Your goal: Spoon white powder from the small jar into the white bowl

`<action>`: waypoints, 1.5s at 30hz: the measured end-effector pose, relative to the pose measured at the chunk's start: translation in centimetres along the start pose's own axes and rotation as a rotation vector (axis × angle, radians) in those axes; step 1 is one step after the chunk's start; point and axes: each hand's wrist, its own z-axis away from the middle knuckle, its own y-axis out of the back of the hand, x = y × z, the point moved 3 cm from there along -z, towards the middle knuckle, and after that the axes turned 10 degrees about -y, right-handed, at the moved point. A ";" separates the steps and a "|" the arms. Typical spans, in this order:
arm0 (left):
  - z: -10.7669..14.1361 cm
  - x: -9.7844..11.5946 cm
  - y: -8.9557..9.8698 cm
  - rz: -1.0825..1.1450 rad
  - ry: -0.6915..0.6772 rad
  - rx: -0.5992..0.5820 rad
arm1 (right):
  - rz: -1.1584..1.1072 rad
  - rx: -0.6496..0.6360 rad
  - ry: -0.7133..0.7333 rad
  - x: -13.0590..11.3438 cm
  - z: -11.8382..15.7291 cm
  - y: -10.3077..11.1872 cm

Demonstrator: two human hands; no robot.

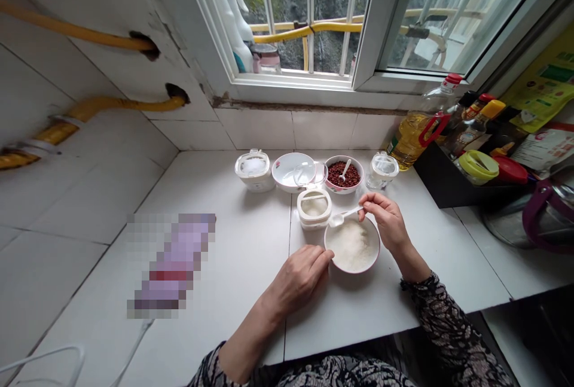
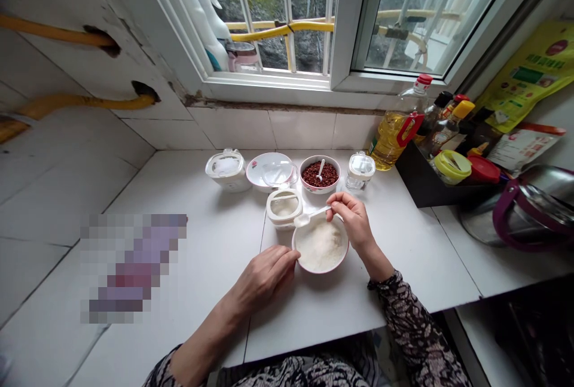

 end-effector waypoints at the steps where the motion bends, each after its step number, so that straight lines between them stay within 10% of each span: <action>1: 0.0 0.0 0.0 -0.002 -0.002 0.000 | 0.007 0.024 0.041 -0.2 0.1 -0.2; 14: -0.1 0.0 0.0 -0.030 -0.018 -0.001 | 0.777 0.121 0.815 -1.7 2.1 -3.0; 18: -0.1 0.0 0.0 -0.021 -0.017 0.001 | 0.706 0.195 0.791 -2.9 2.5 -1.2; 29: 0.2 -0.1 -0.3 -0.017 -0.007 -0.001 | 1.078 -0.122 0.725 -0.6 2.1 -1.5; 45: 0.2 -0.1 -0.2 -0.012 -0.004 -0.019 | 0.662 -0.117 0.261 -0.1 1.3 -0.4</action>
